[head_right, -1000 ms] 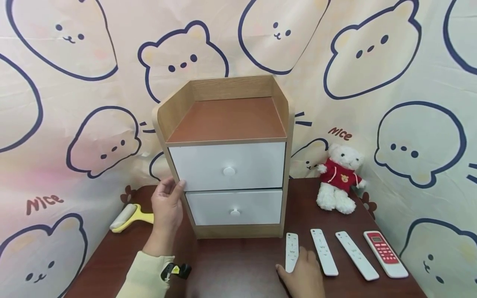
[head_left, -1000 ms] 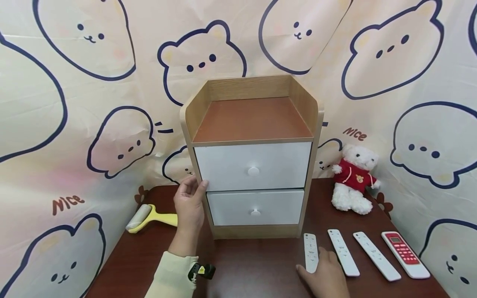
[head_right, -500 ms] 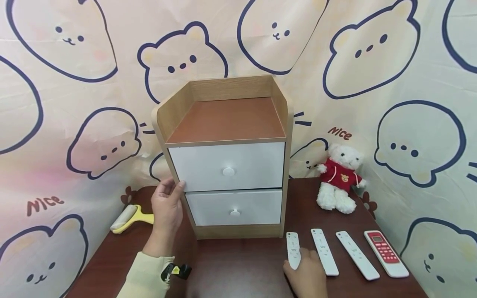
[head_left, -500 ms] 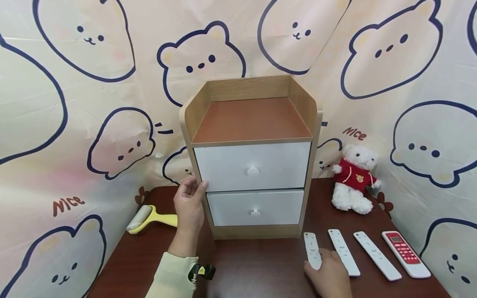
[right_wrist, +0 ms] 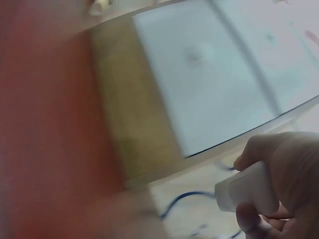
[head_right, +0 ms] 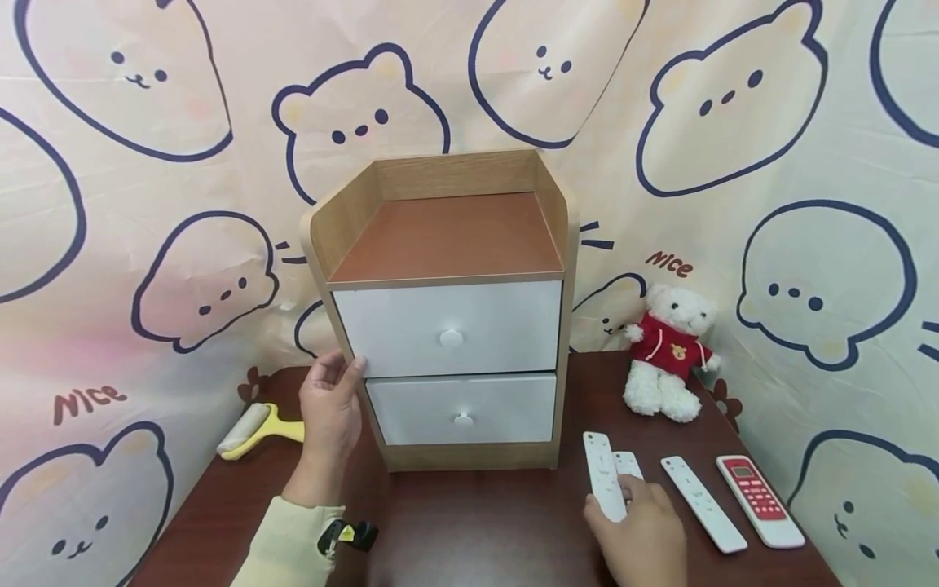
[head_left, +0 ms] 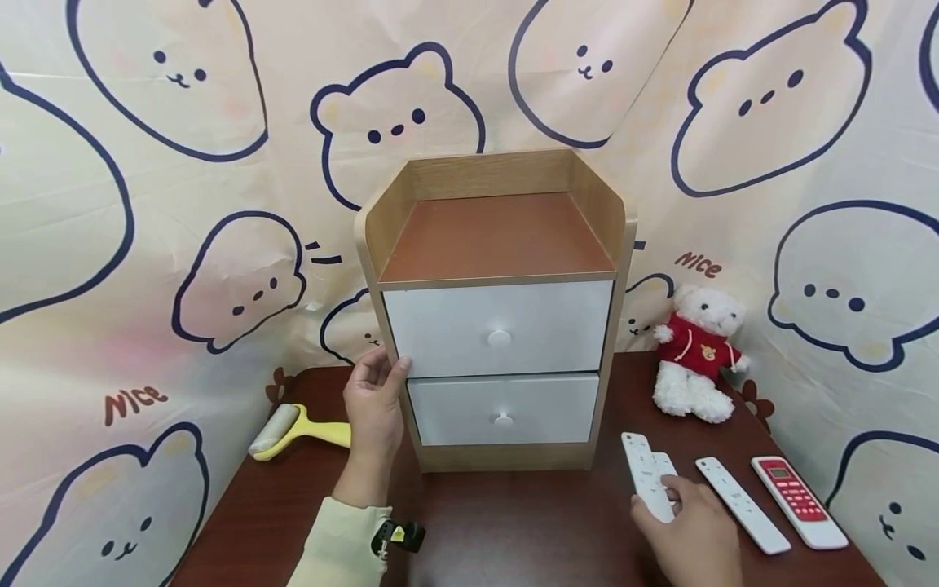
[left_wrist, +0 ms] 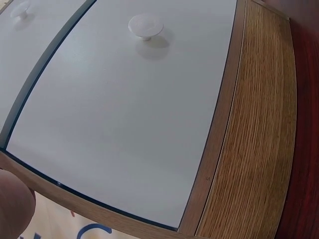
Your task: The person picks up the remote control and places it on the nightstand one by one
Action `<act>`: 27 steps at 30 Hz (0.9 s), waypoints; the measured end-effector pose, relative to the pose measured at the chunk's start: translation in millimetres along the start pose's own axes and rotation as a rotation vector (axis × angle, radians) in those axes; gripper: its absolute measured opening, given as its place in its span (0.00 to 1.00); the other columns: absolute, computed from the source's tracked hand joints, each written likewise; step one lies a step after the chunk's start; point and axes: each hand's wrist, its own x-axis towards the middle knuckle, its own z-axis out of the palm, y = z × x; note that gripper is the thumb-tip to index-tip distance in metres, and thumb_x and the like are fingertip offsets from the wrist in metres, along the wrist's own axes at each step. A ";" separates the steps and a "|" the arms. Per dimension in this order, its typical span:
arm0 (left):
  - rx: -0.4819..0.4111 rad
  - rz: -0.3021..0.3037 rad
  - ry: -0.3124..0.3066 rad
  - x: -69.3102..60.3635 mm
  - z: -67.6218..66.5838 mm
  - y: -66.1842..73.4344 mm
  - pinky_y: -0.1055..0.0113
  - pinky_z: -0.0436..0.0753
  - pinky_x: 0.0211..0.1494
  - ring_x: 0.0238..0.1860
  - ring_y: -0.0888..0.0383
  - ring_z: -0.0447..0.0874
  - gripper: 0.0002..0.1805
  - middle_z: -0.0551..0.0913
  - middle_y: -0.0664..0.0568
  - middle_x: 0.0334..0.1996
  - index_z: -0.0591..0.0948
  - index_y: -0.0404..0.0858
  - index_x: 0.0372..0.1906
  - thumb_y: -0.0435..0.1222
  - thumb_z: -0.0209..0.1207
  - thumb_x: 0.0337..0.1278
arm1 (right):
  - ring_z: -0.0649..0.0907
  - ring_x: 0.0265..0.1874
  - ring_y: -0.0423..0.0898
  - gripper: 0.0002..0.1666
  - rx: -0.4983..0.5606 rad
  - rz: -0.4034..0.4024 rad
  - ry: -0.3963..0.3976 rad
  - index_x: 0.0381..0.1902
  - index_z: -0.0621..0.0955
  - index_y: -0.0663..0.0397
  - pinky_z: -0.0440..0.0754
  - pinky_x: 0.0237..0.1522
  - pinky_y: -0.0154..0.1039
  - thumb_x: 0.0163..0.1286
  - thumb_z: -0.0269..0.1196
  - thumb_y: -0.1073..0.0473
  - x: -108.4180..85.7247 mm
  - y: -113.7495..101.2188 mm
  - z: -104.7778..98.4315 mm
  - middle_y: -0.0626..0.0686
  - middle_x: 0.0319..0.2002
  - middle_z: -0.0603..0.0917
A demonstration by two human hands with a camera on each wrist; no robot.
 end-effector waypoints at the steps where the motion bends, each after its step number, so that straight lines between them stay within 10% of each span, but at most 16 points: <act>1: 0.002 0.001 0.000 -0.2 -0.1 0.3 0.71 0.86 0.62 0.57 0.56 0.87 0.17 0.89 0.53 0.52 0.84 0.37 0.58 0.27 0.72 0.68 | 0.85 0.44 0.59 0.43 -0.004 0.009 0.005 0.61 0.84 0.66 0.80 0.45 0.54 0.62 0.77 0.38 -1.7 -3.9 -8.1 0.62 0.44 0.85; 13: -0.007 0.014 -0.004 0.7 1.5 0.4 0.71 0.86 0.61 0.56 0.56 0.86 0.17 0.88 0.53 0.51 0.84 0.37 0.58 0.27 0.71 0.68 | 0.77 0.36 0.43 0.35 0.106 -0.121 0.179 0.56 0.89 0.50 0.73 0.31 0.30 0.54 0.85 0.41 -36.8 -57.8 -76.3 0.50 0.41 0.85; 27: -0.045 0.012 0.007 1.0 0.6 -3.2 0.71 0.86 0.59 0.56 0.58 0.87 0.16 0.89 0.53 0.50 0.85 0.36 0.56 0.24 0.71 0.67 | 0.83 0.41 0.47 0.29 0.257 -0.488 0.114 0.59 0.88 0.44 0.85 0.38 0.38 0.60 0.80 0.44 -18.7 -169.8 -132.3 0.49 0.48 0.88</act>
